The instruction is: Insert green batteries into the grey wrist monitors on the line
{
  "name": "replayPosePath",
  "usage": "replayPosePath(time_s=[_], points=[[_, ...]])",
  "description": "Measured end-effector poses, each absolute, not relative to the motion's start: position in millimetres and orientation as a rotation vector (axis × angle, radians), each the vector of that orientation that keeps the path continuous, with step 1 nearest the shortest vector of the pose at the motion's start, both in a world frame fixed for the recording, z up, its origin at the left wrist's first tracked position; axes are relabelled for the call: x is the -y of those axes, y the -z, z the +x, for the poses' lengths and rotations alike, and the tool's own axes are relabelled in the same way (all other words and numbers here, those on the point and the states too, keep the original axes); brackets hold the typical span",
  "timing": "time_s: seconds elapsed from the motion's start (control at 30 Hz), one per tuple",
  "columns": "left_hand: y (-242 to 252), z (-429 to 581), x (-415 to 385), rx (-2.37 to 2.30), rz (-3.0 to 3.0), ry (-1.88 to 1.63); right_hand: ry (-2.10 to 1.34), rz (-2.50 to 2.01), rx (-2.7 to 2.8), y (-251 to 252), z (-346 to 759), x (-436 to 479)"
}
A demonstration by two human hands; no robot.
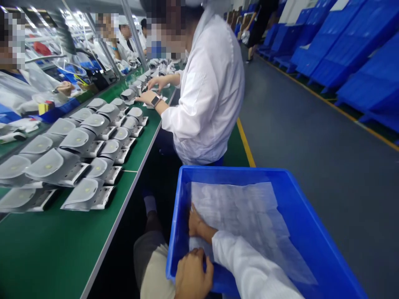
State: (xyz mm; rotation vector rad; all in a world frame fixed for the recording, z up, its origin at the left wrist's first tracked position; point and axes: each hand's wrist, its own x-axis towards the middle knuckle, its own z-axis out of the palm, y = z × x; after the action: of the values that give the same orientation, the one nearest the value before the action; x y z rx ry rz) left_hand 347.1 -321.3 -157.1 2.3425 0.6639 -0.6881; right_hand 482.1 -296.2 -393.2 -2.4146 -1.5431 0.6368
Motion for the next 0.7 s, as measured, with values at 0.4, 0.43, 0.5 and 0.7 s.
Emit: replayPosePath(time_s=[0.4, 0.43, 0.5, 0.7], points=[[173, 365, 306, -0.484, 2.358, 0.928, -0.631, -2.665, 0.861, 327, 556, 497], [178, 372, 302, -0.421, 2.313, 1.007, -0.67, -2.71, 0.743, 319, 569, 525], [190, 391, 295, -0.336, 2.266, 1.083, -0.778, -2.758, 0.541, 305, 586, 572], [237, 446, 280, -0.651, 2.317, 1.136, -1.001, -2.744, 0.071, 296, 581, 631]])
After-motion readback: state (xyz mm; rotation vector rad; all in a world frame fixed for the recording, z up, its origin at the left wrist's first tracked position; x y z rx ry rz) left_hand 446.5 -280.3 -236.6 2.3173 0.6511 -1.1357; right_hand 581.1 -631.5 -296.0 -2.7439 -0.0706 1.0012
